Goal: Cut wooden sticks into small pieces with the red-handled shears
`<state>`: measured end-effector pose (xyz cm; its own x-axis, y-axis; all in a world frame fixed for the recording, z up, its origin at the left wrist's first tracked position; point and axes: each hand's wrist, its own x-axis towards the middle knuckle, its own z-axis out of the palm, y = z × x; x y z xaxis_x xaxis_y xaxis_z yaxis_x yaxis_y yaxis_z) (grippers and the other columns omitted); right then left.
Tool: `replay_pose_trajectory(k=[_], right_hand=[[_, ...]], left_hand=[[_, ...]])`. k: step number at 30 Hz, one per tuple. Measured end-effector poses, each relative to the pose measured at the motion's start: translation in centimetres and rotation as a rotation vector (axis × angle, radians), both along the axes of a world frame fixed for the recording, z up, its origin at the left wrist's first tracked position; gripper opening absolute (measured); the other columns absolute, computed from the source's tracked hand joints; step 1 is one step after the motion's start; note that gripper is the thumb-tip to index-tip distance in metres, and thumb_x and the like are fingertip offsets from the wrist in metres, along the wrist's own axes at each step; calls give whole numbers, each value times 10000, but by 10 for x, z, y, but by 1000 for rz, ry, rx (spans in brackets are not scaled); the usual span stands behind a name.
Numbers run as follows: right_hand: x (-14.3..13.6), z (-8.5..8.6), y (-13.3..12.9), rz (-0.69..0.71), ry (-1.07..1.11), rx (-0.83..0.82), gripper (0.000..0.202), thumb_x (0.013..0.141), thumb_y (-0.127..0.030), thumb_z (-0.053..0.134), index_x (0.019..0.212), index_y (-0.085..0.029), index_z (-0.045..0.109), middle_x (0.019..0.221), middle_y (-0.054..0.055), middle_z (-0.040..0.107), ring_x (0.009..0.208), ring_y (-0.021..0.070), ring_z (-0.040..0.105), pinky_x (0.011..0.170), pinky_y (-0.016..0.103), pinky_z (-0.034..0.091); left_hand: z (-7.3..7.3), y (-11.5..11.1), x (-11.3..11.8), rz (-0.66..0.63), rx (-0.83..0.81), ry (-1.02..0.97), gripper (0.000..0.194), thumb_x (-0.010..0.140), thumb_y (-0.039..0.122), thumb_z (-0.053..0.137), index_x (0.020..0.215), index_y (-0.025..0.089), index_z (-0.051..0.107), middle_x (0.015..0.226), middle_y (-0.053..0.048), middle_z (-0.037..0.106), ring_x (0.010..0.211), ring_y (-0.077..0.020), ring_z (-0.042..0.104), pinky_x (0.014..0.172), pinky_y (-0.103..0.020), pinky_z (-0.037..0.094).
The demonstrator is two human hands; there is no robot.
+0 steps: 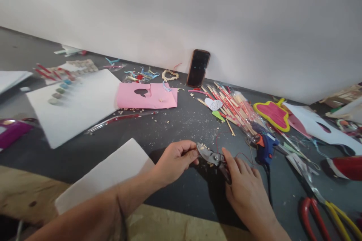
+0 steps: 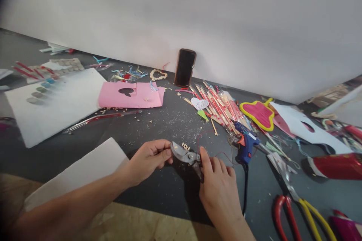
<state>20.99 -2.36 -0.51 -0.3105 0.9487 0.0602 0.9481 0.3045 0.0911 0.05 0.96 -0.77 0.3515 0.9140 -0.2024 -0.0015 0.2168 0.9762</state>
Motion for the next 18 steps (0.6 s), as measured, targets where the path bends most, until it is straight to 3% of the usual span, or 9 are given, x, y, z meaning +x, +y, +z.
replay_pose_trajectory(k=[8, 18], right_hand=[[0, -2, -1, 38, 6, 69, 810, 638, -71, 471, 1380, -219, 185, 950, 59, 591, 884, 222, 525, 723, 340, 363], [1, -3, -2, 62, 30, -24, 668, 665, -43, 460, 1299, -200, 327, 883, 50, 597, 790, 191, 551, 693, 299, 359]], left_hand=[[1, -1, -2, -43, -31, -19, 291, 815, 369, 478, 650, 135, 531, 568, 19, 479, 465, -53, 343, 465, -192, 258], [-1, -1, -1, -25, -134, -121, 289, 788, 369, 510, 617, 136, 493, 536, 29, 470, 426, -39, 341, 425, -180, 234]])
